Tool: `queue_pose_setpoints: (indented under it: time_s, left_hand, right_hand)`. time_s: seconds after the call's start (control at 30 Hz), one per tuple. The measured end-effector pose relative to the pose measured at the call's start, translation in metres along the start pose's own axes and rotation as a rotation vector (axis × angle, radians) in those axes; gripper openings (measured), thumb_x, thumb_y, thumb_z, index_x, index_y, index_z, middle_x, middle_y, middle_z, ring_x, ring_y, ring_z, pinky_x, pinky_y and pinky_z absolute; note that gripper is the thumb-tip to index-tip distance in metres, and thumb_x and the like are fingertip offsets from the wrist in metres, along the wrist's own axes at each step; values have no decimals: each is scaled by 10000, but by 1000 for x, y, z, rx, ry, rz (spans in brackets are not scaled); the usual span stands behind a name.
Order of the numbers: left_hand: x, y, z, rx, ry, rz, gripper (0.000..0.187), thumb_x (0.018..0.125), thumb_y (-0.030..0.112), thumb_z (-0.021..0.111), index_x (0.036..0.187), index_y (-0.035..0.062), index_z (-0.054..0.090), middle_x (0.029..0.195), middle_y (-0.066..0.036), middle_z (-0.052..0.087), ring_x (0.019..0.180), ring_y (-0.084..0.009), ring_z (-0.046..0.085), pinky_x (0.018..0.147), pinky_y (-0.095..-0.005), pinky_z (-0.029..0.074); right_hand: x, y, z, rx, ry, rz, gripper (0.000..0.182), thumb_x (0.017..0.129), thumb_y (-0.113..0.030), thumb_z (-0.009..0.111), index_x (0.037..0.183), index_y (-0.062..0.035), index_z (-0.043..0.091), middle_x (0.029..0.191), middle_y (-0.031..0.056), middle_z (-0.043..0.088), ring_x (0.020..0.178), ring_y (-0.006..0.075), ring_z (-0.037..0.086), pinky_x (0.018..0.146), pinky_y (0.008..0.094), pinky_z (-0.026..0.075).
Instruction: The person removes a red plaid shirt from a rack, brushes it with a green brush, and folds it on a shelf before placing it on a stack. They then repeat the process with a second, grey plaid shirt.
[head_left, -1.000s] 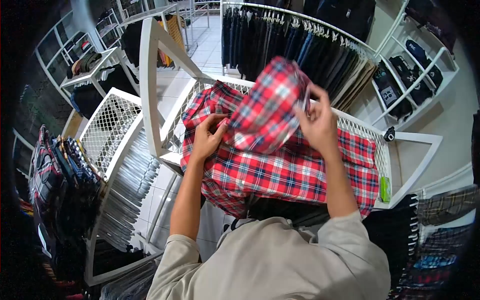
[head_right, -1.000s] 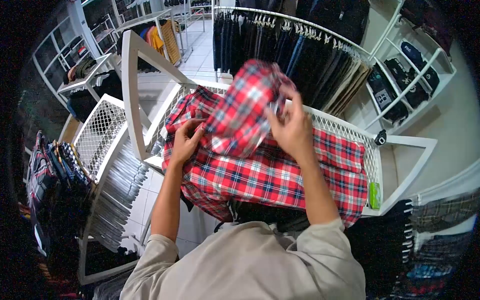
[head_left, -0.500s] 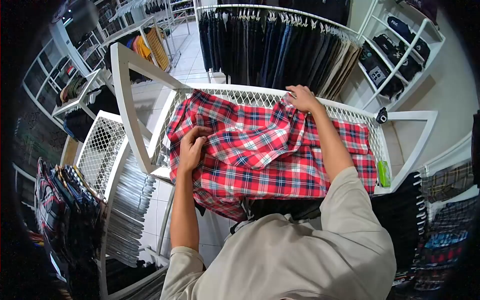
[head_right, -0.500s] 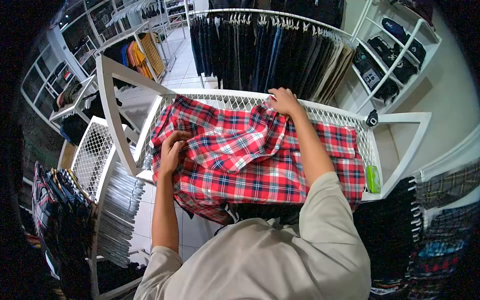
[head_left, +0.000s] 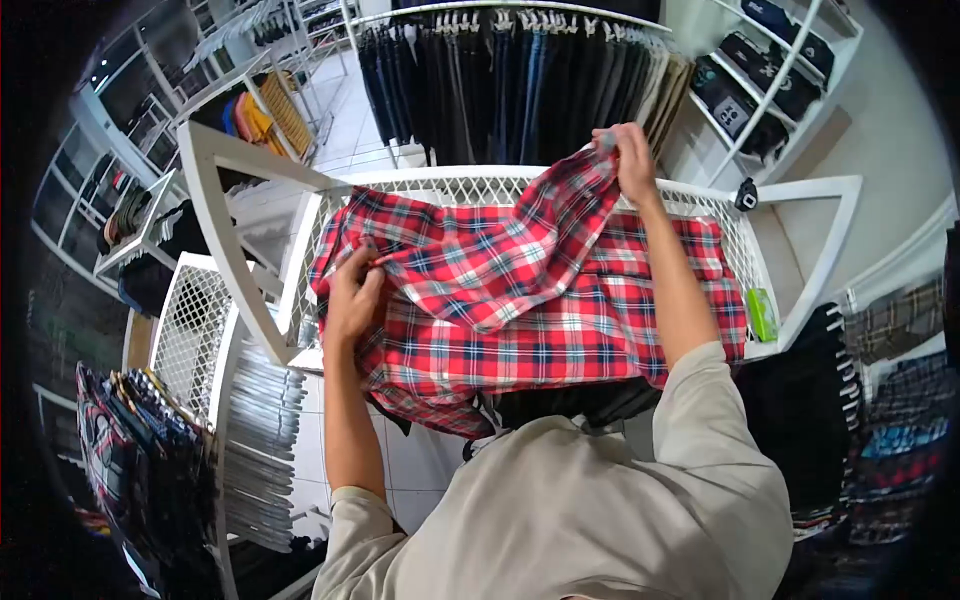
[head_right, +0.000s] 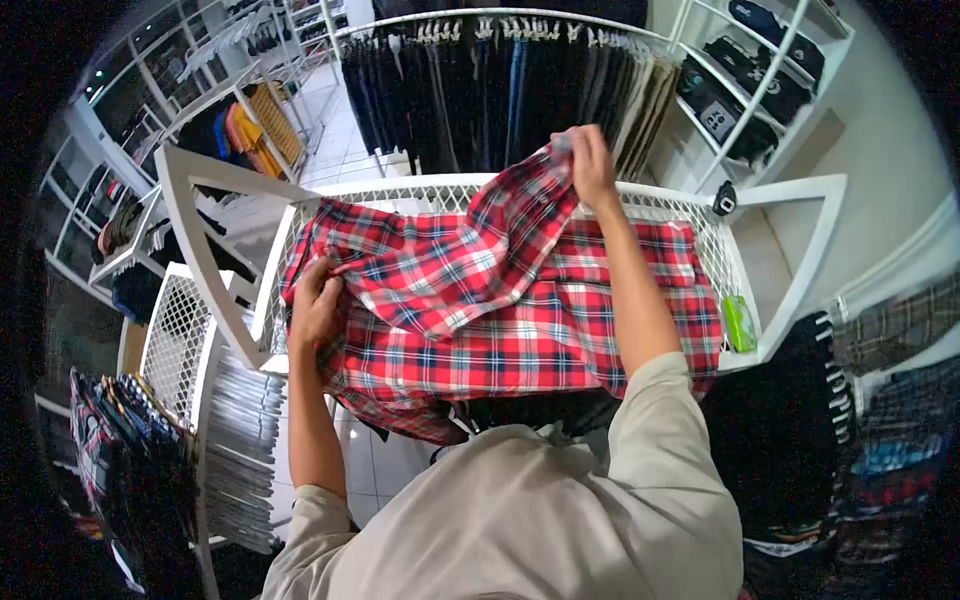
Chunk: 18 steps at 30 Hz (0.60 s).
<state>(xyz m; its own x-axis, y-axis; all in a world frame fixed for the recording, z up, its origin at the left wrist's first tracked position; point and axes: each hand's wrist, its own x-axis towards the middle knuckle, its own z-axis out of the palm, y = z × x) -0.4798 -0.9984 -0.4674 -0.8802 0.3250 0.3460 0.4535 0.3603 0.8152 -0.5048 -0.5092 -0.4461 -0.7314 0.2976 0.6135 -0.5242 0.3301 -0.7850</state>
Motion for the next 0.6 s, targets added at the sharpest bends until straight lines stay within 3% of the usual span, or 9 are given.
queue_pose_setpoints:
  time_s: [0.07,0.2,0.23,0.27,0.33,0.4,0.47,0.53,0.6]
  left_hand:
    - [19,8,-6,-53,-24,1,120,901,80,533,964,-12,574,775,-28,528,754,-122,505,689,-298,450]
    - [67,29,-6,-197,-4,97,224,998,207,611,974,-16,598,767,-18,536,708,-104,480,655,-264,429]
    - [86,25,-11,54,-44,144,288,1008,273,635,975,-13,604,739,1,539,702,-86,495,591,-279,410]
    - [96,20,-9,78,-58,132,298,1007,282,622,959,-12,621,675,-43,576,664,-117,533,567,-324,407]
    - [114,8,-2,394,-35,88,349,1001,322,613,917,-16,634,655,-128,603,618,-169,564,572,-354,420]
    - [119,-4,11,529,-69,50,410,1002,369,567,859,-7,641,716,-231,630,678,-395,629,639,-478,461]
    - [113,-43,29,622,61,217,424,1004,375,549,854,-10,642,749,-254,641,745,-458,618,690,-510,474]
    - [113,-49,32,557,80,140,442,993,391,561,832,-11,650,772,-254,653,753,-450,628,692,-501,488]
    - [116,-45,29,575,406,264,436,984,420,569,883,10,679,880,-240,690,811,-442,646,729,-529,483]
  right_hand:
    - [3,-41,-32,-324,171,-168,324,1082,-326,445,991,-46,581,892,53,672,728,140,575,684,342,476]
    - [-5,-116,-107,-797,315,65,388,1048,-388,489,1034,-12,584,899,185,688,790,327,670,738,435,498]
    - [-11,-133,-124,-876,295,202,420,1025,-421,509,1055,-9,587,921,238,684,889,409,675,786,464,495]
    - [-19,-141,-136,-967,301,275,406,1016,-416,517,1040,-18,597,926,235,697,917,421,675,803,472,501]
    - [-44,-130,-154,-955,311,377,358,1006,-384,516,1019,-37,607,952,243,701,958,441,666,825,491,501]
    - [-78,-74,-171,-1136,325,329,284,995,-319,484,1061,-60,581,968,261,702,950,469,663,843,554,490]
    - [-113,-26,-164,-1231,236,543,270,988,-301,490,1086,-58,554,988,299,684,947,499,654,849,592,483]
    - [-136,-20,-147,-1207,249,526,398,960,-345,550,1234,-59,514,1084,313,662,966,522,640,861,581,496]
    - [-130,-31,-146,-1186,351,551,501,936,-414,588,1286,-62,517,1169,283,639,1051,504,615,909,571,486]
